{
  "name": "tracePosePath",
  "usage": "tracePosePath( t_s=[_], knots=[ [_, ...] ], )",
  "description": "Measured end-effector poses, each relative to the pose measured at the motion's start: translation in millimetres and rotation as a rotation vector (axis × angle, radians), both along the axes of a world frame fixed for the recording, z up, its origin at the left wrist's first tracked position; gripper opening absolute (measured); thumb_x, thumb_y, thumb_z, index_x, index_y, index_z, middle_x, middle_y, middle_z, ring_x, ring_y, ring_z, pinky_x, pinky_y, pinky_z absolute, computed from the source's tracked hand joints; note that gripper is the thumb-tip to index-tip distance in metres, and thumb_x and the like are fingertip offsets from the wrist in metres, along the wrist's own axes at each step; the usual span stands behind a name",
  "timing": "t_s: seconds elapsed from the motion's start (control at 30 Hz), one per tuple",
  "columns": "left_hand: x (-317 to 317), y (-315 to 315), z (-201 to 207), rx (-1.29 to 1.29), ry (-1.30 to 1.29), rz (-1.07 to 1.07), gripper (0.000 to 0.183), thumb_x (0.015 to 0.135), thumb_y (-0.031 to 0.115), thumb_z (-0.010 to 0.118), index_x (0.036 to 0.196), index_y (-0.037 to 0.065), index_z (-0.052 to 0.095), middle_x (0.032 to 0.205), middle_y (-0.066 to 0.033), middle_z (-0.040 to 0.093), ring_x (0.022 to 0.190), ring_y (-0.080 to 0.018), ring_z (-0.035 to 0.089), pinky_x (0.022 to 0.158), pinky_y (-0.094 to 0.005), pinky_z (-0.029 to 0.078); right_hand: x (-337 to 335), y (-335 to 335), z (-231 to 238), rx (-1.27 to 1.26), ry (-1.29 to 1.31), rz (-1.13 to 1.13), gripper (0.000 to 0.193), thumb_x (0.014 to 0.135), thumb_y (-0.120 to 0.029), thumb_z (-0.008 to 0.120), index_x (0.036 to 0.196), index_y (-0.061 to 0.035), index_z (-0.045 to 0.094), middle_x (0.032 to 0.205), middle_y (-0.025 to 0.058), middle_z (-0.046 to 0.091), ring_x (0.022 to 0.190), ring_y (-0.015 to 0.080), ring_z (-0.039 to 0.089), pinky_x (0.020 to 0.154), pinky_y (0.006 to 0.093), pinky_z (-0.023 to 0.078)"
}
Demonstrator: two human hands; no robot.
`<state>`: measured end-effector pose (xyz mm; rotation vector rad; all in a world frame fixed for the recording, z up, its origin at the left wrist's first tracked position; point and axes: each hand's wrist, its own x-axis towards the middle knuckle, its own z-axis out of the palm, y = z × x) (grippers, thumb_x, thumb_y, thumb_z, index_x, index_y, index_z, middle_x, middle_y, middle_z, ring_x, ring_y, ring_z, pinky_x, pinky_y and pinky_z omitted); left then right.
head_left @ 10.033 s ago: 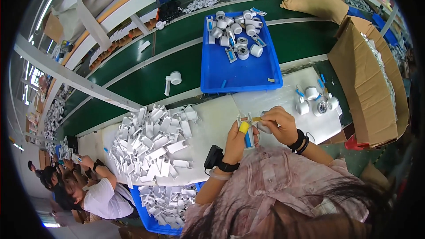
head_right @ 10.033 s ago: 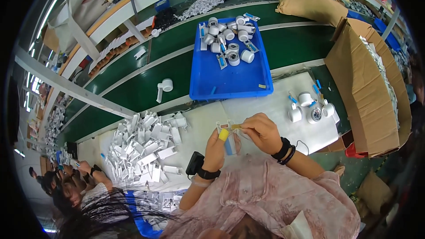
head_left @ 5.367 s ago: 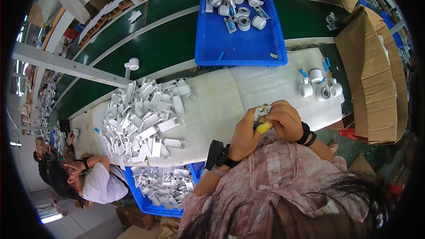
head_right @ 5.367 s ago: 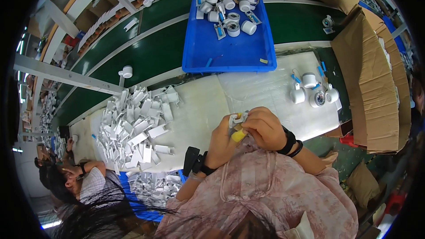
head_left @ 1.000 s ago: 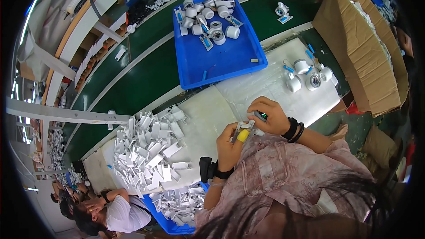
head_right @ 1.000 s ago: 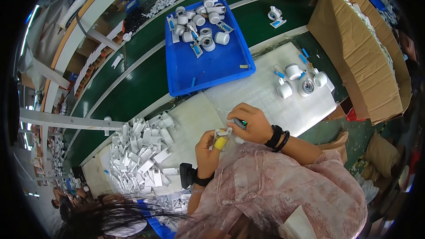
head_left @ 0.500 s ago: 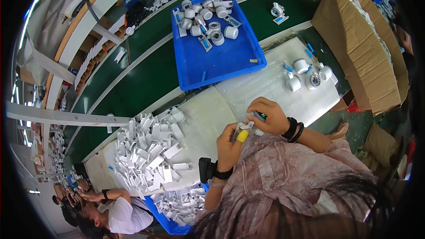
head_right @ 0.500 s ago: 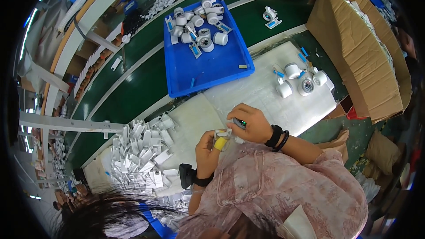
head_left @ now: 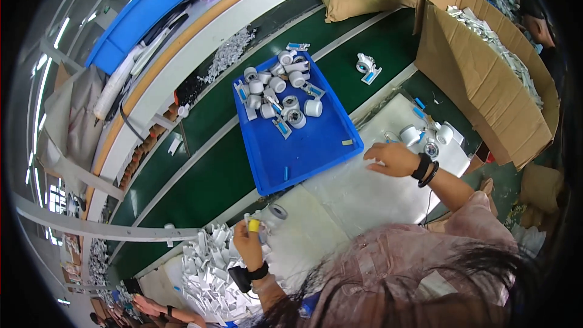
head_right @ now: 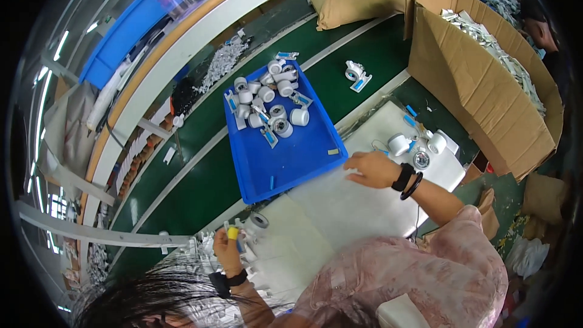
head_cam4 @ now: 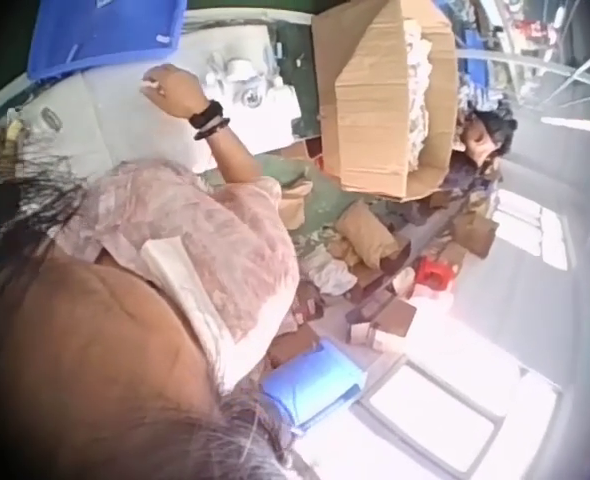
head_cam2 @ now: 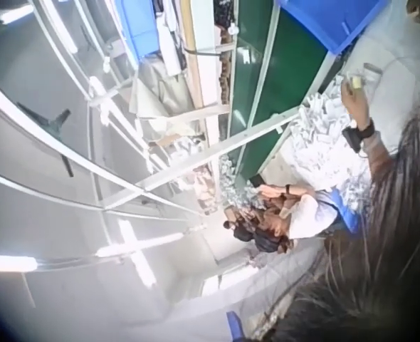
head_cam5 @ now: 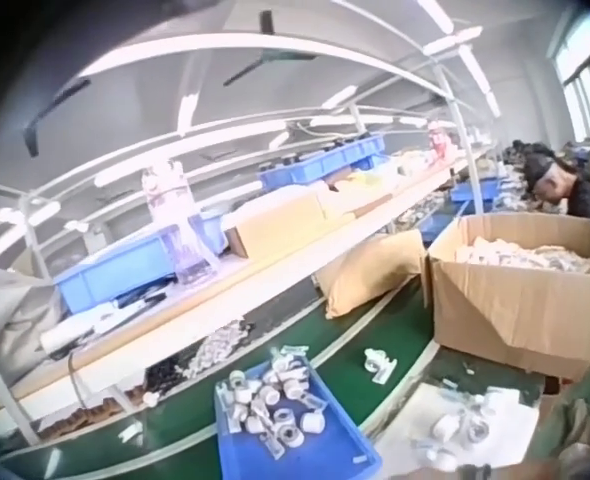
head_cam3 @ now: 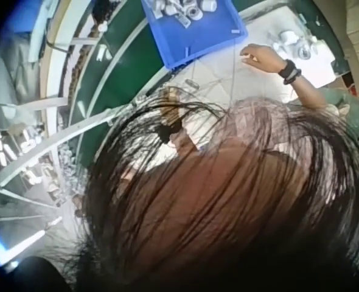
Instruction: The person assembles handheld fans by picking up a motor and a battery, fitting them into a white plastic housing, and snapping a plastic cover onto the assembly.
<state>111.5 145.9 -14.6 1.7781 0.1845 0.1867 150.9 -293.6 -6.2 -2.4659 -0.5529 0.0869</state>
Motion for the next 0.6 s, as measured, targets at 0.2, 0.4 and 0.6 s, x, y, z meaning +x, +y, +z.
tracePosePath(
  t_s=[0.2, 0.4, 0.6],
  knots=[
    [97.6, 71.8, -37.6, 0.03, -0.118, 0.224, 0.008, 0.092, 0.004, 0.058, 0.099, 0.0, 0.058, 0.086, -0.0047, 0.064, 0.073, -0.0114, 0.06, 0.065, -0.0241, 0.049, 126.2, -99.5, -48.4, -0.291, -0.069, -0.304, 0.02, 0.081, -0.021, 0.063, 0.098, -0.0105, 0.063, 0.094, 0.0116, 0.063, 0.085, 0.0339, 0.063, 0.071, 0.045, 0.051],
    [158.9, 142.2, -114.0, 0.299, -0.157, 0.451, 0.025, 0.087, 0.001, 0.061, 0.111, -0.004, 0.056, 0.109, -0.0127, 0.06, 0.1, -0.0197, 0.057, 0.086, -0.0305, 0.046, 232.2, -147.8, -92.1, -0.373, -0.452, -0.535, 0.02, 0.078, -0.007, 0.061, 0.096, -0.0145, 0.065, 0.103, 0.0099, 0.061, 0.092, 0.0299, 0.063, 0.076, 0.0406, 0.052],
    [159.8, 118.5, -125.6, 0.869, -0.093, 0.43, 0.031, 0.084, 0.001, 0.062, 0.115, -0.003, 0.057, 0.13, -0.0196, 0.049, 0.117, -0.0306, 0.051, 0.091, -0.0349, 0.043, 300.0, -174.2, -104.6, -0.575, -0.877, -0.111, 0.02, 0.08, -0.01, 0.061, 0.099, -0.0161, 0.061, 0.113, 0.0092, 0.054, 0.096, 0.0254, 0.062, 0.077, 0.0359, 0.051]
  ],
)
